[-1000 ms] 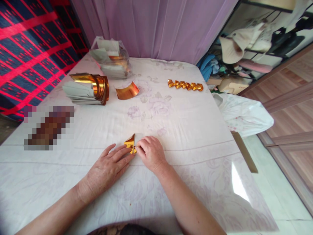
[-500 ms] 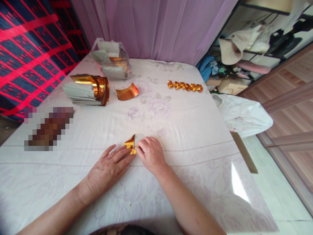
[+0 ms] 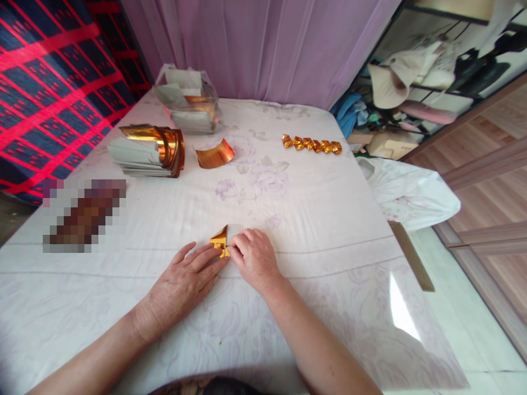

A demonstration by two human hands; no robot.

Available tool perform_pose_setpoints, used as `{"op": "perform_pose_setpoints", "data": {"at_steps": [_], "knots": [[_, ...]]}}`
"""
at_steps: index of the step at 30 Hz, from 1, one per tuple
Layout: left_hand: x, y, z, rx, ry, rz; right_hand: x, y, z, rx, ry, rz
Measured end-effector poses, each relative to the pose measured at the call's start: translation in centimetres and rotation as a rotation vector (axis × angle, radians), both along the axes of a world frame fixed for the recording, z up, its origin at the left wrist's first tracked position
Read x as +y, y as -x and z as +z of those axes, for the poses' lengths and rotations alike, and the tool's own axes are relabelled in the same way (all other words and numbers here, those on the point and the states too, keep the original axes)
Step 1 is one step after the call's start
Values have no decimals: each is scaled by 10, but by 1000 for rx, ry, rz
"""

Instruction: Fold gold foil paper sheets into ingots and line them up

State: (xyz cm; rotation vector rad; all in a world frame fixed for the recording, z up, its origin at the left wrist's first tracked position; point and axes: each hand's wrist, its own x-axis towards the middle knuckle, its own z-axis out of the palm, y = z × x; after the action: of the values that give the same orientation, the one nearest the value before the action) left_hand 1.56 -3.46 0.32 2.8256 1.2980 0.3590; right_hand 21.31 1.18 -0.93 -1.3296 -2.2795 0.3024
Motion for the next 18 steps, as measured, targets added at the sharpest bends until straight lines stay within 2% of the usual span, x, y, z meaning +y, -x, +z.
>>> {"op": "perform_pose_setpoints", "data": {"at_steps": [18], "knots": [[0, -1, 3, 26, -21, 12, 1, -1, 3, 97, 20, -8]]}}
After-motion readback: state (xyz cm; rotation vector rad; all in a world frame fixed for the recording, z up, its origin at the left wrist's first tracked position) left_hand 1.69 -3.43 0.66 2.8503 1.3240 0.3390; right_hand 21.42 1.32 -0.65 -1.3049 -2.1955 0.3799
